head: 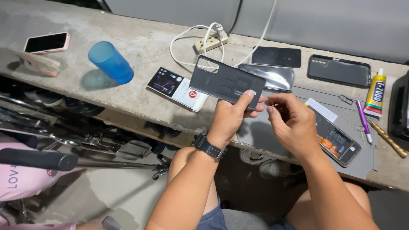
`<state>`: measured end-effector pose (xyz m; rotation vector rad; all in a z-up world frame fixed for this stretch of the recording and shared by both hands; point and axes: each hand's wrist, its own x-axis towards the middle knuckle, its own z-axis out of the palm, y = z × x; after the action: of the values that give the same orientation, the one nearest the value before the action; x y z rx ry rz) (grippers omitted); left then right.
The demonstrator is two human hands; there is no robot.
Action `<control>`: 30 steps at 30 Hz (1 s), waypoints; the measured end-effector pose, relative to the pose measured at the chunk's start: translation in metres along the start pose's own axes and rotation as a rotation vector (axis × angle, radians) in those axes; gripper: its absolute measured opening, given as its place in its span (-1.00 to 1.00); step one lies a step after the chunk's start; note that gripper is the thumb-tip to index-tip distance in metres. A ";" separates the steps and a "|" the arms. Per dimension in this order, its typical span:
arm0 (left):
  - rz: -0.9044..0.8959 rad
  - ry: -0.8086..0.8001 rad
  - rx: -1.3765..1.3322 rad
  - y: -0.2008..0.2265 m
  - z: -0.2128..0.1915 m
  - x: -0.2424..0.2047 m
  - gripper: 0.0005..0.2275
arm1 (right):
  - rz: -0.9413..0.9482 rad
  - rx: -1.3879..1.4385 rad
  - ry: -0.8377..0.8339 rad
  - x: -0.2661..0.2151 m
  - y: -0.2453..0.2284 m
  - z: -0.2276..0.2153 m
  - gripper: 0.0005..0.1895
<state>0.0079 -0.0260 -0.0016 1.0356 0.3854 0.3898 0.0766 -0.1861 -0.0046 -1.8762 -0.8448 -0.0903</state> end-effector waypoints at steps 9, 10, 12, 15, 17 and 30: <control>-0.024 -0.093 0.052 -0.008 0.040 0.002 -0.76 | 0.123 0.182 0.117 -0.013 0.014 -0.025 -0.81; -0.029 -0.102 0.052 -0.012 0.044 0.003 -0.76 | 0.127 0.177 0.125 -0.014 0.013 -0.031 -0.81; -0.018 -0.134 0.046 -0.019 0.052 0.004 -0.76 | 0.129 0.171 0.110 -0.018 0.011 -0.041 -0.82; -0.015 -0.190 0.118 -0.021 0.066 0.002 -0.78 | 0.190 0.245 0.118 -0.024 0.023 -0.050 -0.83; -0.004 -0.222 0.152 -0.040 0.067 0.010 -0.79 | 0.218 0.252 0.125 -0.028 0.025 -0.058 -0.86; -0.042 -0.306 0.455 -0.041 0.069 -0.006 -0.79 | 0.406 0.191 0.163 -0.036 0.026 -0.078 -0.88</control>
<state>0.0410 -0.0995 -0.0049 1.5044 0.2225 0.0993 0.0884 -0.2754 -0.0040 -1.7955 -0.3385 0.0861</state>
